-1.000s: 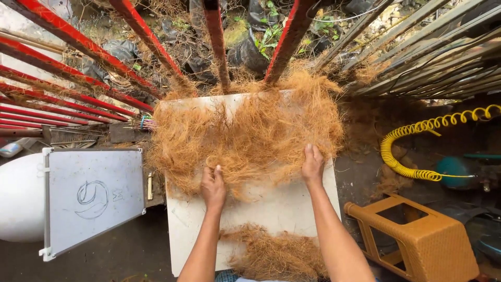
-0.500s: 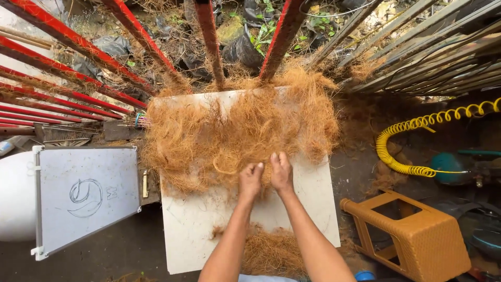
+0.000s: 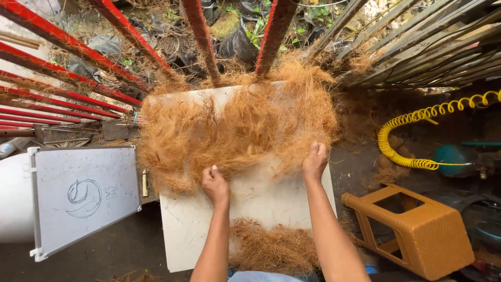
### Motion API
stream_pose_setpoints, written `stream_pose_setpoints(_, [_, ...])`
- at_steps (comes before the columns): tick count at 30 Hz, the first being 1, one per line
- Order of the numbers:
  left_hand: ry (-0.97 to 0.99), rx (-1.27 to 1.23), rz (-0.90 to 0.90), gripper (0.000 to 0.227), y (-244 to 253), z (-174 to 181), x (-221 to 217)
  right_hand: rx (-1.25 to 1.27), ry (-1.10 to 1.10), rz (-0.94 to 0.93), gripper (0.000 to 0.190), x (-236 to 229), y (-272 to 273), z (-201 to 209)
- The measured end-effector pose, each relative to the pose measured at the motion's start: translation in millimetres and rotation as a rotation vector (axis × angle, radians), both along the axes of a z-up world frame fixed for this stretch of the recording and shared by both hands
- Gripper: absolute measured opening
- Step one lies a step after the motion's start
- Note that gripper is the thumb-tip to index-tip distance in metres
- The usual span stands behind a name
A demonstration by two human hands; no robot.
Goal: The person tears apart brown fibrous material by hand on a white board, then picks up a spray gun and sprays the material.
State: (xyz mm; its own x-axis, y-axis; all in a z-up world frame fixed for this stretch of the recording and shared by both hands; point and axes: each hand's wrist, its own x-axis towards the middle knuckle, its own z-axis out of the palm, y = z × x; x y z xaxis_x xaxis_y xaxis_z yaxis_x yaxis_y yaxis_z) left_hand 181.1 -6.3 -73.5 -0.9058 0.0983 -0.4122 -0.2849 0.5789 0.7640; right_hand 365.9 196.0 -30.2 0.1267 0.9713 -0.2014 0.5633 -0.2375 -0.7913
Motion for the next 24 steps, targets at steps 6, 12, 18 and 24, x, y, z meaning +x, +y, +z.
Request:
stream_pose_setpoints(6, [0.640,0.274,-0.415,0.029,23,75,57,-0.091,0.107,-0.036,0.033,-11,-21,-30])
stream_pose_setpoints(12, [0.749,0.031,-1.007,0.041,41,-2,65,-0.322,0.174,0.231,0.022,-23,-31,-20])
stream_pose_setpoints(18, [0.707,-0.128,-0.922,0.008,30,8,31,-0.225,0.157,0.070,0.014,9,-13,1])
stream_pose_setpoints(24, [0.522,-0.010,-0.986,0.030,52,116,61,0.107,-0.090,0.104,0.020,30,36,64])
